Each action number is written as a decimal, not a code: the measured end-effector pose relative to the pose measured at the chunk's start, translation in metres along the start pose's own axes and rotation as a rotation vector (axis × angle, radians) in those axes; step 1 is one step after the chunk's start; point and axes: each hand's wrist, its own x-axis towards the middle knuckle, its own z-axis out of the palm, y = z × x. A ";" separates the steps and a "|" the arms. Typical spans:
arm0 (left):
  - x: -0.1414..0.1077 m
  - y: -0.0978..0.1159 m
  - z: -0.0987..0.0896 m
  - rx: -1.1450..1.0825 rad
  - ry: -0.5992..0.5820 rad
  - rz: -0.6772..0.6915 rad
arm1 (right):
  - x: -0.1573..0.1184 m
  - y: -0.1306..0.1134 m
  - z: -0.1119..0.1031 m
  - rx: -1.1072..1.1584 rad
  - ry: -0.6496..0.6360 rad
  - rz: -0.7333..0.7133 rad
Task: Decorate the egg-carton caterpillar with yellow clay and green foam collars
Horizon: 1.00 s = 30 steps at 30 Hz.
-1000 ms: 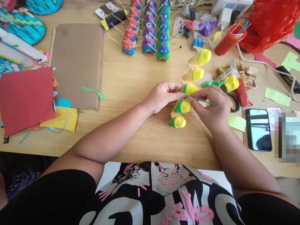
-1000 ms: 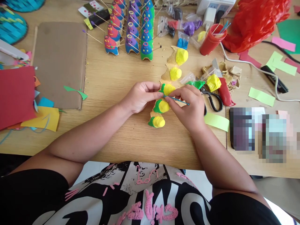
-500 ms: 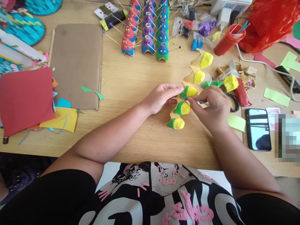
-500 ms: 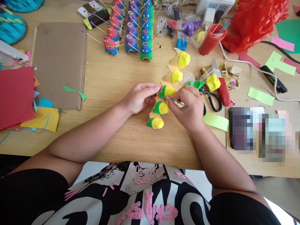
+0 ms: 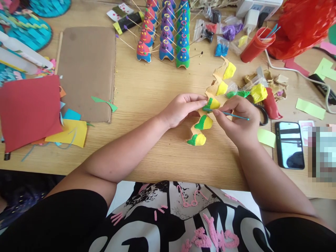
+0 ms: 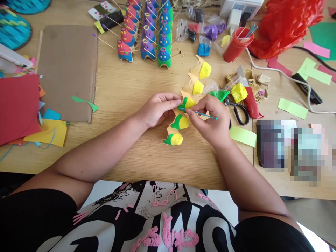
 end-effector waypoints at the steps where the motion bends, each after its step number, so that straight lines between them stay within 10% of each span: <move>1: 0.000 0.000 0.000 -0.003 -0.004 -0.004 | 0.000 0.000 0.000 -0.002 0.010 0.000; 30: 0.000 0.000 0.003 -0.082 -0.029 -0.002 | -0.004 -0.003 0.013 -0.001 0.054 -0.012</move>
